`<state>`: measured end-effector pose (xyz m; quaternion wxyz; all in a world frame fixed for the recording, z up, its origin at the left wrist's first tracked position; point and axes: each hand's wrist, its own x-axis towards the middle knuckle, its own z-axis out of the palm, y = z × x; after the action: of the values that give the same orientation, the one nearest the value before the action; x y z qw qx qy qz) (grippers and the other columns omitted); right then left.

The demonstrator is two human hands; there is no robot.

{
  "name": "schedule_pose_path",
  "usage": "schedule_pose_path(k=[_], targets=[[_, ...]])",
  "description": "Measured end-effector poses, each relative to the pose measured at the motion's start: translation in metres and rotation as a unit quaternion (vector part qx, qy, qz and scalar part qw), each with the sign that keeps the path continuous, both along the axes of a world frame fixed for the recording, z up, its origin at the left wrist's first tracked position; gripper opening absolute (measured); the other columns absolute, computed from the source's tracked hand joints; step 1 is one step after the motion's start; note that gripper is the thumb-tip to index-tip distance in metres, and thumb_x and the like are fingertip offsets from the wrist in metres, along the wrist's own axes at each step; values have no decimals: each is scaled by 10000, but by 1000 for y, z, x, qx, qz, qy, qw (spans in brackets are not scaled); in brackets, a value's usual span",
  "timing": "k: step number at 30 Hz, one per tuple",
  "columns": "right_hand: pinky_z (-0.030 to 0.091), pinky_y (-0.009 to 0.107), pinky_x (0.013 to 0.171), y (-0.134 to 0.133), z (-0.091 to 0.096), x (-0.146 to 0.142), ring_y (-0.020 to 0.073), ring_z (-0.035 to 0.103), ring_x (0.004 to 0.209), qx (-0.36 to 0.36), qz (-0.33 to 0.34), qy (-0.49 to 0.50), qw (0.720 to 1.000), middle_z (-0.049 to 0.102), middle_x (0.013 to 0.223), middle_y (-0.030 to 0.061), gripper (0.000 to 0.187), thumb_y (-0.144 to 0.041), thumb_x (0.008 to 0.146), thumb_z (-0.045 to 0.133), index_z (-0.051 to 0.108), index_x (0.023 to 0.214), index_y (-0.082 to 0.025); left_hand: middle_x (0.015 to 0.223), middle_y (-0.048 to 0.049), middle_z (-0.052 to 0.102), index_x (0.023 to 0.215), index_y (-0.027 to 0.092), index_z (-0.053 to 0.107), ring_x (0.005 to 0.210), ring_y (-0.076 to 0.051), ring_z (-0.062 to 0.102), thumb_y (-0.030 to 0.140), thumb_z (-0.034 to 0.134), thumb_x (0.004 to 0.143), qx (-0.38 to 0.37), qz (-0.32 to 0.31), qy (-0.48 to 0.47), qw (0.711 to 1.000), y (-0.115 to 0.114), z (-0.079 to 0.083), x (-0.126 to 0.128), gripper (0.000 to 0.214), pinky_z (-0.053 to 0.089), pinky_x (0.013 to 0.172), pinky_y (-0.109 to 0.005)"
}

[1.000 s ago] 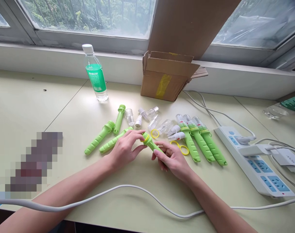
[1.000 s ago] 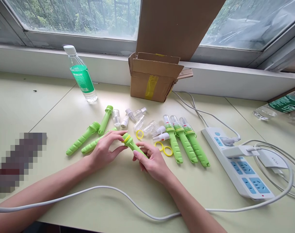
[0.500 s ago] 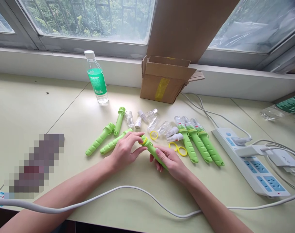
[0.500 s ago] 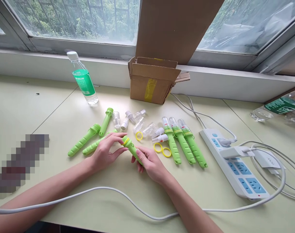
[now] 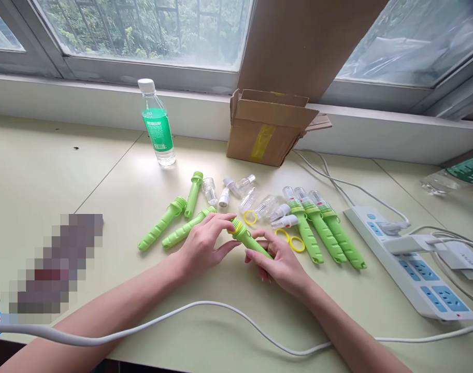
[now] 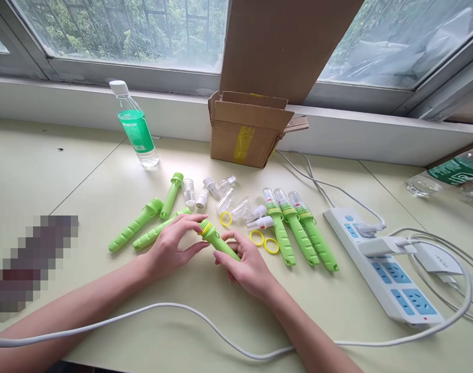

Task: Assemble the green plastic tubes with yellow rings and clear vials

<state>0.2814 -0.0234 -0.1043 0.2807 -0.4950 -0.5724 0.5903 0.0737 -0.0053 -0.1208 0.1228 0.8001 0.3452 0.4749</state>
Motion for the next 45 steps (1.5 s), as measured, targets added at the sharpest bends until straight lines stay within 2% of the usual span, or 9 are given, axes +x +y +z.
schedule_pose_path(k=[4,8,11,23,30,37,40,45], targets=[[436,221,386,5,0,0,87,533,444,0,11,28,1000,618,800,5,292,-437,834,663,570,971,-196,1086,-126,685,969,178,544,1116,-243,632,216,663,845,-10,10,0,1000,1,0,0,175,560,856,-398],[516,263,516,8,2,4,121,581,563,-9,56,45,997,606,785,18,275,-439,871,619,611,959,-178,1095,-127,683,948,180,551,1092,-247,643,225,658,848,-17,10,3,1000,0,1,0,152,571,830,-403],[518,273,555,8,3,6,127,592,594,-1,62,47,997,625,812,31,278,-441,899,582,613,991,-180,1100,-129,682,929,180,552,1090,-250,642,233,662,846,-17,6,0,1000,-1,2,0,148,565,837,-409],[519,272,548,6,-1,8,127,600,603,-19,69,46,996,647,921,63,335,-472,928,527,599,1086,-186,1128,-134,679,940,184,550,1080,-251,645,243,673,837,-21,14,4,1000,-1,2,0,171,557,841,-406],[439,218,451,7,1,7,81,525,503,-9,60,26,998,641,863,29,338,-473,935,512,597,1119,-203,1043,-120,692,928,185,538,1109,-244,630,235,673,841,-20,14,4,1000,0,2,1,169,553,848,-391],[405,213,427,7,3,7,78,521,487,-7,64,25,998,635,847,26,344,-480,932,510,603,1110,-201,1090,-136,686,889,174,537,1067,-236,642,240,699,822,-6,26,1,1000,0,0,1,188,549,846,-384],[411,217,426,7,2,8,84,525,487,-9,61,37,997,634,844,33,362,-491,929,508,599,1112,-192,1080,-133,686,925,174,546,1089,-244,633,225,697,821,1,22,-8,1000,-1,1,1,191,545,850,-387],[431,225,450,7,5,9,91,528,505,-15,63,68,996,630,863,45,363,-486,942,483,584,1113,-182,1178,-150,646,1029,170,538,1130,-250,607,189,683,821,-17,-11,5,1000,0,3,0,254,535,894,-417]])
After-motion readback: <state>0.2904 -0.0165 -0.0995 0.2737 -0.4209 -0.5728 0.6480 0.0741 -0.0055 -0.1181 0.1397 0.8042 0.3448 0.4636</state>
